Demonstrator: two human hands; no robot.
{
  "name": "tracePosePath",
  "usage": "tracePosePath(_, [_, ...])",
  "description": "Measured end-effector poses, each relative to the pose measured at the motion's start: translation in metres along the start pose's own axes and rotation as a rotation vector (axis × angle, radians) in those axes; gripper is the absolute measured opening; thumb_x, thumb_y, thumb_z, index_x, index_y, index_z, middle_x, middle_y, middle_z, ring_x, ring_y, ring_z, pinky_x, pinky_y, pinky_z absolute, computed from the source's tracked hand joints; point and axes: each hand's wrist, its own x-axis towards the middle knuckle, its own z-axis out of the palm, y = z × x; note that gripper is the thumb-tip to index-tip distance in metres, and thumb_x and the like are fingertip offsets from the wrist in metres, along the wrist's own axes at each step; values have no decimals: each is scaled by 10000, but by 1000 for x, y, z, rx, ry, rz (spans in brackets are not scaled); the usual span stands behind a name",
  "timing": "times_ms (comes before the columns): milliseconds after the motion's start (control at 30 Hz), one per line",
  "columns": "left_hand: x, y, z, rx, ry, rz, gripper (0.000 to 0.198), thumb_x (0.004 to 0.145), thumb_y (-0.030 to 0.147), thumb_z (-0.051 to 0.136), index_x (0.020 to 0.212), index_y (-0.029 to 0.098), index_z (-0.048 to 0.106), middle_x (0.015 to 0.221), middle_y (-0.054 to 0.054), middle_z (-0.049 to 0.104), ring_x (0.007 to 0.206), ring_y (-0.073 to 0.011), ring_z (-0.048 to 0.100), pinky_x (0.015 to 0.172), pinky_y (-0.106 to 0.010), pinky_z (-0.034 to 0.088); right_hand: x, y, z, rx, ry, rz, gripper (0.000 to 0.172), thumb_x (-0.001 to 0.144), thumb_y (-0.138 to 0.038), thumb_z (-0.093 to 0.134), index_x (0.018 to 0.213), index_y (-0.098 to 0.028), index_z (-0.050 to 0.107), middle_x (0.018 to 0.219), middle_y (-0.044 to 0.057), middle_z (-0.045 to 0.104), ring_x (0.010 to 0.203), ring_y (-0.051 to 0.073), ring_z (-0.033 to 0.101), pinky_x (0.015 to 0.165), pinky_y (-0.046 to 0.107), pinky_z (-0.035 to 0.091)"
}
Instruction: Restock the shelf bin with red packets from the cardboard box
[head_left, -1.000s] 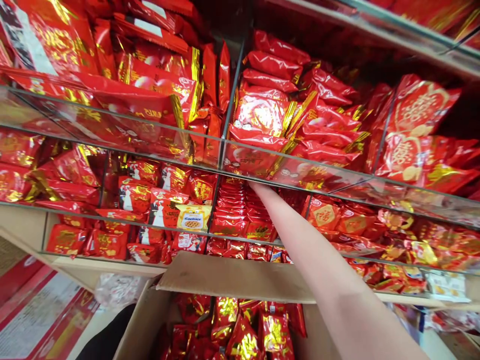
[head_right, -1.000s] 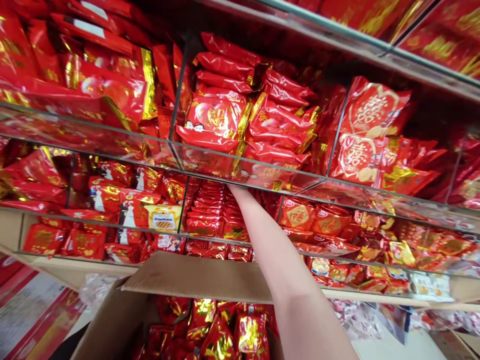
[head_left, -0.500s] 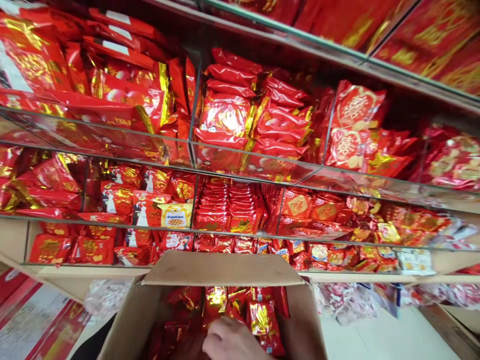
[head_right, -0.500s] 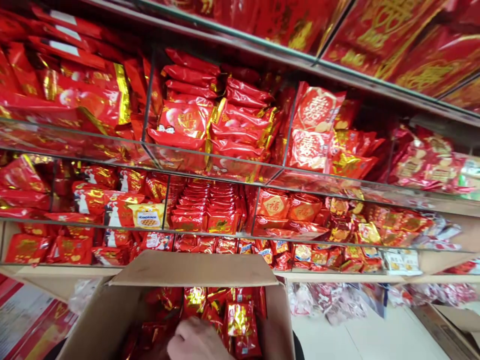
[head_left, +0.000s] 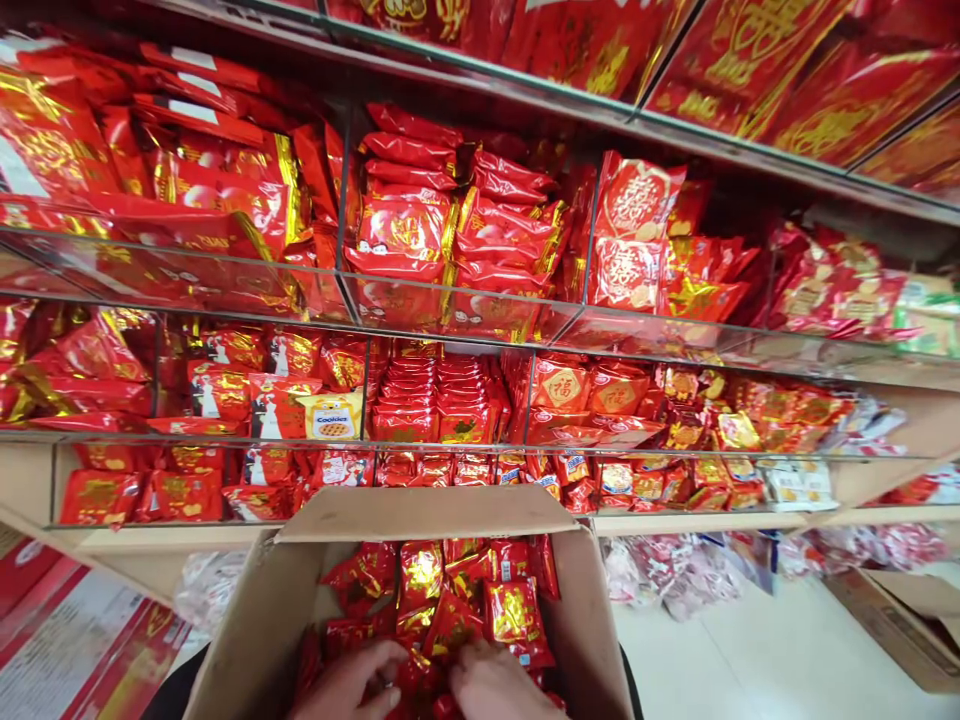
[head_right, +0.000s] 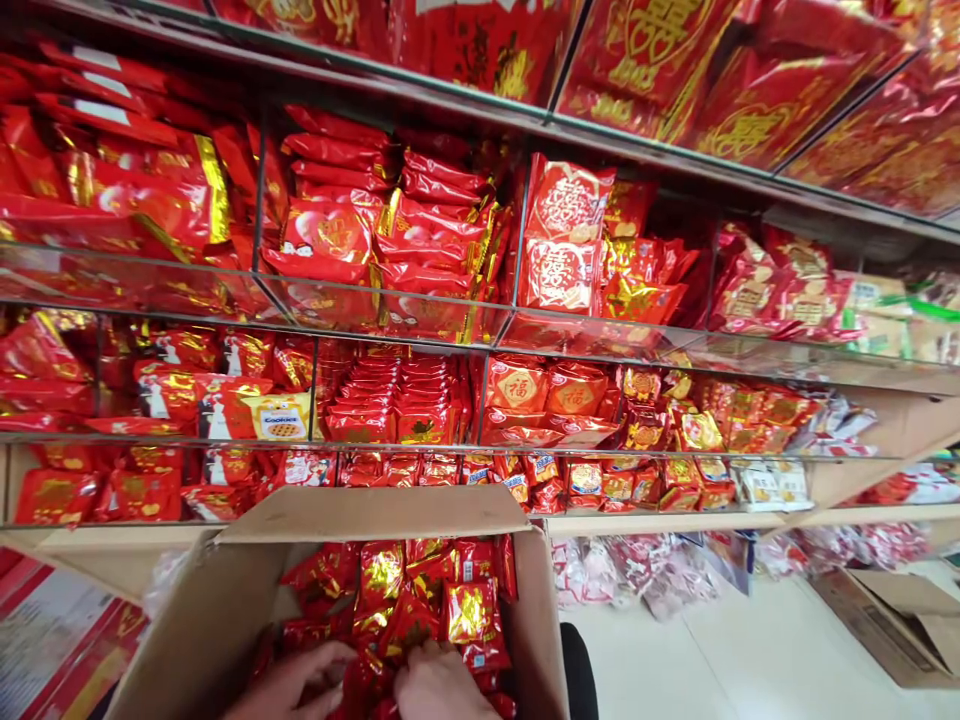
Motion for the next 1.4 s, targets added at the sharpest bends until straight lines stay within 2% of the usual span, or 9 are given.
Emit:
tracePosePath(133, [-6, 37, -24, -356, -4, 112, 472, 745, 340, 574, 1189, 231, 458, 1224, -37, 571, 1098, -202, 523, 923, -305, 417, -22, 2, -59, 543, 296, 135, 124, 755, -227, 529, 814, -141, 595, 827, 80, 623, 757, 210, 583, 680, 314, 470])
tracePosePath(300, [1, 96, -40, -852, 116, 215, 366, 789, 355, 541, 1117, 208, 474, 1081, -34, 655, 966, -197, 602, 866, -334, 463, -17, -5, -89, 1257, 618, 193, 181, 850, -334, 426, 796, -180, 504, 702, -12, 526, 642, 116, 486, 607, 225, 401])
tracePosePath(533, [1, 120, -34, -1038, 239, 214, 379, 787, 353, 555, 1126, 217, 456, 1088, -49, 646, 1032, -204, 578, 923, -361, 432, -6, -20, -97, 1198, 899, 339, 303, 870, -428, 373, 714, -194, 485, 623, -13, 485, 588, 126, 435, 563, 236, 366])
tracePosePath(700, [-2, 119, -33, -792, 510, 147, 414, 833, 421, 421, 1214, 259, 389, 1264, -44, 514, 1218, -189, 409, 1015, -343, 333, -3, -26, -92, 1373, 971, 330, 274, 853, -451, 401, 800, -207, 513, 703, 8, 535, 652, 144, 500, 612, 247, 420])
tracePosePath(833, [-11, 108, -44, -371, 312, 313, 344, 832, 348, 442, 1169, 294, 485, 1161, -7, 591, 1113, -167, 499, 993, -289, 342, -16, -18, -94, 1455, 740, 81, 408, 764, -389, 586, 1124, -228, 481, 926, 30, 589, 849, 163, 548, 754, 270, 435])
tracePosePath(967, [-22, 98, -46, -342, 279, 252, 382, 770, 353, 541, 1132, 245, 484, 663, 47, 637, 617, -131, 586, 602, -202, 476, -29, -11, -96, 1359, 463, 44, 186, 757, -362, 598, 768, -176, 594, 650, -20, 544, 611, 109, 484, 586, 218, 384])
tracePosePath(1133, [-29, 87, -47, -415, 312, 199, 237, 676, 392, 644, 812, 210, 579, 661, 21, 653, 621, -147, 596, 587, -207, 458, -30, -17, -105, 1335, 267, -16, 117, 745, -281, 593, 781, -192, 525, 638, -49, 469, 566, 83, 394, 538, 203, 326])
tracePosePath(1233, [-32, 77, -54, -497, 473, 178, 309, 747, 422, 556, 990, 233, 531, 649, 35, 646, 608, -144, 592, 593, -208, 456, -22, -9, -135, 1212, 366, 18, 102, 721, -246, 587, 694, -185, 510, 575, -61, 426, 519, 73, 360, 503, 195, 321])
tracePosePath(1400, [-33, 53, -50, -736, 593, 55, 373, 756, 498, 515, 1016, 235, 471, 705, 34, 636, 554, -120, 552, 534, -206, 446, 32, 32, -208, 1309, 836, 272, 189, 719, -324, 560, 831, -182, 503, 650, -31, 531, 514, 91, 481, 475, 214, 418])
